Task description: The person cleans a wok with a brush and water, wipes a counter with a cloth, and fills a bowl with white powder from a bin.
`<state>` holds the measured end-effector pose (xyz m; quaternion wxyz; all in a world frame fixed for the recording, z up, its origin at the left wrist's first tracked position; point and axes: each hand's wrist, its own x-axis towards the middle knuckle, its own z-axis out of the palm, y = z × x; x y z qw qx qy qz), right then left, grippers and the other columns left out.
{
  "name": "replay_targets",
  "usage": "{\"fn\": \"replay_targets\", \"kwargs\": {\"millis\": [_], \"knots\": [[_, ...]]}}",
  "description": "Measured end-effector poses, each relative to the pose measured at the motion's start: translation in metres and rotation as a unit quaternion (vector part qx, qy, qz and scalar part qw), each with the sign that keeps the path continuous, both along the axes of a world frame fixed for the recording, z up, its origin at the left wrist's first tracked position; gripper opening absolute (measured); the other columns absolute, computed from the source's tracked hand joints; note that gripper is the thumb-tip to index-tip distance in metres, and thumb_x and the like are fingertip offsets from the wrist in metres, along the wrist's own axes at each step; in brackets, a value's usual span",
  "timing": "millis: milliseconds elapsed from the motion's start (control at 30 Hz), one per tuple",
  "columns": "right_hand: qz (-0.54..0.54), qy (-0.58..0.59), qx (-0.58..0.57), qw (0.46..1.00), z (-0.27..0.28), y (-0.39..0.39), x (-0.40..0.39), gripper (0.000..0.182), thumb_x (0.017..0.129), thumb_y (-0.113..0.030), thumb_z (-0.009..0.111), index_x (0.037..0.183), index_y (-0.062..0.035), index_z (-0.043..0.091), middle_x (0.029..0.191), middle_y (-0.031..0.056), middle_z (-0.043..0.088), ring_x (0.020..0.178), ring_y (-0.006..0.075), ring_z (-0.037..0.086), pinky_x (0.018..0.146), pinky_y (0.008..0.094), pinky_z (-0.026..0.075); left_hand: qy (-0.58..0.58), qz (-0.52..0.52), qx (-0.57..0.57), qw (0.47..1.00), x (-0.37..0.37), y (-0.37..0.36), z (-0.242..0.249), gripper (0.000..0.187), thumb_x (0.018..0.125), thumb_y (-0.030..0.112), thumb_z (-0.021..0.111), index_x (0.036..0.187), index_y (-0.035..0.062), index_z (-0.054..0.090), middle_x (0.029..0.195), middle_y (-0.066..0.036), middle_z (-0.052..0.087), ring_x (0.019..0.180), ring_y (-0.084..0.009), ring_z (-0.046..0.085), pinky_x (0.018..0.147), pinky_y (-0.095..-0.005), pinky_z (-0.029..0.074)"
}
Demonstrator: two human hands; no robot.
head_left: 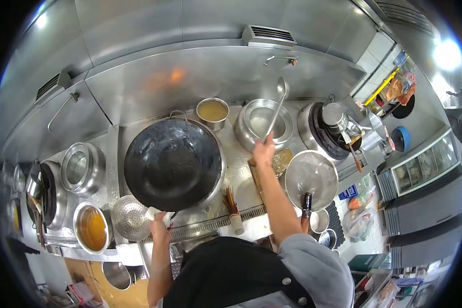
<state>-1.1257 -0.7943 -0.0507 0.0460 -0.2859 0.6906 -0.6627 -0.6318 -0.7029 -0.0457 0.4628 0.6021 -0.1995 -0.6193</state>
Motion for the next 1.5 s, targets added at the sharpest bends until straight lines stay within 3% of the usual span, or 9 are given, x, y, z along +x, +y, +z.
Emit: {"fn": "replay_targets", "kwargs": {"millis": [67,200,333,533,733,800,967,1067,1500], "knots": [[-0.061,0.294,0.098,0.949,0.067,0.039,-0.017,0.085,0.084,-0.003,0.066,0.161,-0.0103,0.031,0.092,0.0228,0.072,0.080,0.0380,0.071,0.077,0.0502,0.056,0.008,-0.014,0.030,0.999,0.003,0.000,0.002,0.020,0.084,0.015,0.068,0.102,0.0104,0.061,0.082,-0.004,0.064,0.060,-0.0187,0.060,0.046,-0.0322,0.046],[-0.008,0.364,0.471,0.803,0.235,0.056,-0.069,0.085,0.083,-0.009,0.067,0.161,-0.0135,0.033,0.106,0.0256,0.068,0.093,0.0395,0.071,0.084,0.0475,0.058,0.030,-0.050,0.034,0.998,0.011,-0.002,0.000,0.019,0.084,0.017,0.068,0.100,0.0102,0.061,0.081,-0.004,0.064,0.059,-0.0188,0.059,0.047,-0.0321,0.046],[0.024,0.521,0.513,0.682,0.280,0.067,-0.147,0.083,0.087,-0.009,0.065,0.161,-0.0308,0.032,0.118,0.0210,0.063,0.106,0.0399,0.068,0.086,0.0502,0.058,0.037,-0.039,0.018,0.998,0.007,0.002,-0.007,0.017,0.085,0.019,0.070,0.097,0.0098,0.061,0.077,-0.003,0.063,0.057,-0.0184,0.059,0.046,-0.0325,0.046],[-0.015,0.484,0.481,0.730,0.265,0.183,-0.121,0.080,0.084,-0.004,0.065,0.157,-0.0243,0.040,0.091,0.0226,0.073,0.085,0.0426,0.071,0.078,0.0540,0.056,0.009,-0.044,0.015,0.999,0.008,0.004,-0.003,0.015,0.087,0.022,0.069,0.096,0.0116,0.063,0.078,-0.003,0.065,0.056,-0.0180,0.058,0.046,-0.0310,0.044],[0.103,0.056,0.331,0.936,0.113,0.176,-0.067,0.075,0.084,-0.012,0.071,0.155,-0.0140,0.045,0.127,0.0327,0.065,0.125,0.0413,0.062,0.104,0.0443,0.048,0.051,-0.055,0.036,0.997,0.007,-0.005,-0.017,0.016,0.085,0.019,0.069,0.098,0.0106,0.063,0.082,-0.003,0.066,0.062,-0.0175,0.062,0.047,-0.0317,0.045],[0.107,0.064,0.305,0.944,0.062,0.123,-0.076,0.047,0.091,-0.010,0.065,0.137,0.0006,0.056,0.074,0.0119,0.068,0.049,0.0215,0.060,0.047,0.0386,0.049,0.037,0.000,0.029,0.999,-0.008,0.002,-0.003,0.015,0.085,0.016,0.067,0.097,0.0086,0.062,0.081,-0.005,0.066,0.061,-0.0183,0.061,0.046,-0.0320,0.046],[0.343,0.164,0.302,0.874,-0.138,-0.003,-0.199,0.016,0.098,-0.018,0.062,0.089,-0.0045,0.061,0.067,0.0053,0.062,0.049,0.0171,0.056,0.045,0.0311,0.043,-0.008,0.005,0.014,1.000,-0.011,0.005,-0.011,0.014,0.085,0.016,0.067,0.093,0.0066,0.061,0.078,-0.006,0.065,0.056,-0.0178,0.059,0.043,-0.0305,0.044],[0.175,-0.620,-0.053,0.763,0.002,0.030,-0.086,0.021,0.100,-0.020,0.060,0.082,-0.0112,0.057,0.064,0.0017,0.057,0.052,0.0143,0.055,0.047,0.0294,0.043,-0.031,0.011,0.009,0.999,-0.015,0.008,-0.002,0.013,0.085,0.015,0.066,0.093,0.0058,0.061,0.078,-0.006,0.064,0.055,-0.0173,0.059,0.043,-0.0306,0.044],[0.344,-0.634,-0.137,0.679,0.075,0.197,0.101,0.020,0.103,-0.028,0.057,0.089,-0.0125,0.056,0.072,-0.0019,0.051,0.055,0.0115,0.048,0.047,0.0282,0.041,-0.035,-0.070,-0.007,0.997,0.011,0.005,0.011,0.028,0.096,0.038,0.067,0.106,0.0117,0.064,0.090,-0.002,0.068,0.070,-0.0121,0.064,0.052,-0.0317,0.051]]}}
